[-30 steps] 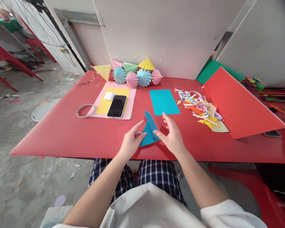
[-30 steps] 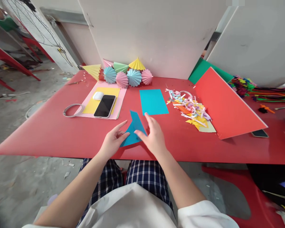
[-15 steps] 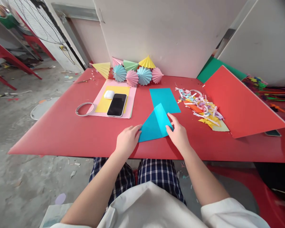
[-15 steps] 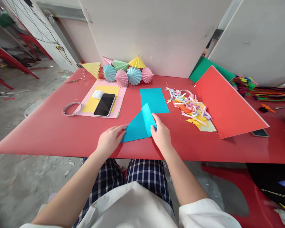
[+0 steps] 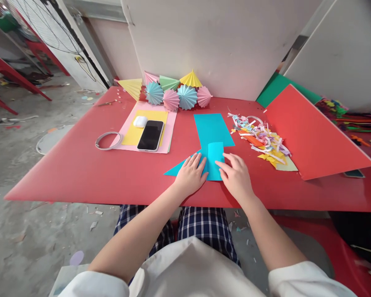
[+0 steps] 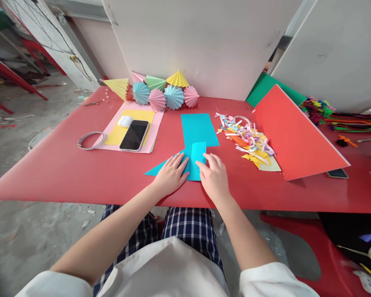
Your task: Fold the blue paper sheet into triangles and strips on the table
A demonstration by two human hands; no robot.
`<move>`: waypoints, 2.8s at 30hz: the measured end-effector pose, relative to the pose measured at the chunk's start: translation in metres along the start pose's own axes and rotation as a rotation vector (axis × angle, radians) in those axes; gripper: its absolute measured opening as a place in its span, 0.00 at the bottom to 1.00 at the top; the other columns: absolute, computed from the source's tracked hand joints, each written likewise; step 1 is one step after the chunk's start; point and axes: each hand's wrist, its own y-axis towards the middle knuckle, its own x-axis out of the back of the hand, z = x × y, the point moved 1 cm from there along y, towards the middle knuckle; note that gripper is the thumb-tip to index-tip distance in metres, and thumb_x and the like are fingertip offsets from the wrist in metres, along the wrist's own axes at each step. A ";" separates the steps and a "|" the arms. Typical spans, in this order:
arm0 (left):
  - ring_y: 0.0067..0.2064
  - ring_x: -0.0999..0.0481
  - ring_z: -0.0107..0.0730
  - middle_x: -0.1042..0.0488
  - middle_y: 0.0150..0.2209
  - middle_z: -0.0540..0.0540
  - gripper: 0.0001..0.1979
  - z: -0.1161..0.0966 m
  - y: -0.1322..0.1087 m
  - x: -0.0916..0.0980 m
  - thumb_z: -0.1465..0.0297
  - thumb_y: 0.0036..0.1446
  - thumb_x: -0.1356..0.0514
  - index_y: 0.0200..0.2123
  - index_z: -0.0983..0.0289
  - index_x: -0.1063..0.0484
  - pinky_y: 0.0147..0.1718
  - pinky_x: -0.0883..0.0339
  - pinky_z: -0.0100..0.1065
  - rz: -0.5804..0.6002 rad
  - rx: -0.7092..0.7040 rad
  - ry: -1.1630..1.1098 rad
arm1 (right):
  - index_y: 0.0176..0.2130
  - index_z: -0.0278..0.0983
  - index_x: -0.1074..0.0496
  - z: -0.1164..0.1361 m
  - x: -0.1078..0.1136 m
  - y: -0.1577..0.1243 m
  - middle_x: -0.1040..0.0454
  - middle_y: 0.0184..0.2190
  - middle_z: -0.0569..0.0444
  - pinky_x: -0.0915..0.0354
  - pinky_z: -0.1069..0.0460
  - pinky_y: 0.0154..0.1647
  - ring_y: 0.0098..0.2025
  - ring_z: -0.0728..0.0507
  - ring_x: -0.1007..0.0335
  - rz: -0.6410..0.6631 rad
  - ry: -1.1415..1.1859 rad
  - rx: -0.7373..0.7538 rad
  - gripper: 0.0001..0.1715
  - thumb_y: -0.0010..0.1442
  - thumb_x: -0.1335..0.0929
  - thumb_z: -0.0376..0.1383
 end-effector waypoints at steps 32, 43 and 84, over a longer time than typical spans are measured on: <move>0.63 0.53 0.48 0.50 0.62 0.64 0.34 -0.003 -0.004 0.003 0.50 0.59 0.57 0.61 0.67 0.49 0.59 0.59 0.50 0.014 0.063 0.046 | 0.56 0.34 0.38 -0.010 -0.056 0.060 0.38 0.57 0.48 0.52 0.41 0.60 0.61 0.40 0.49 0.165 -0.004 0.114 0.26 0.63 0.45 0.39; 0.64 0.54 0.43 0.52 0.63 0.65 0.39 0.024 -0.065 0.024 0.48 0.59 0.59 0.62 0.73 0.53 0.60 0.56 0.44 0.045 0.129 0.121 | 0.64 0.41 0.60 -0.016 -0.047 0.054 0.59 0.65 0.54 0.65 0.31 0.60 0.66 0.35 0.71 0.432 -0.031 0.078 0.45 0.56 0.48 0.60; 0.57 0.38 0.40 0.38 0.57 0.64 0.22 0.022 0.050 -0.010 0.78 0.57 0.54 0.55 0.71 0.40 0.55 0.44 0.40 0.053 -0.086 -0.088 | 0.64 0.34 0.63 -0.009 -0.029 0.011 0.64 0.65 0.48 0.71 0.31 0.60 0.66 0.35 0.76 0.504 0.069 0.067 0.57 0.49 0.43 0.63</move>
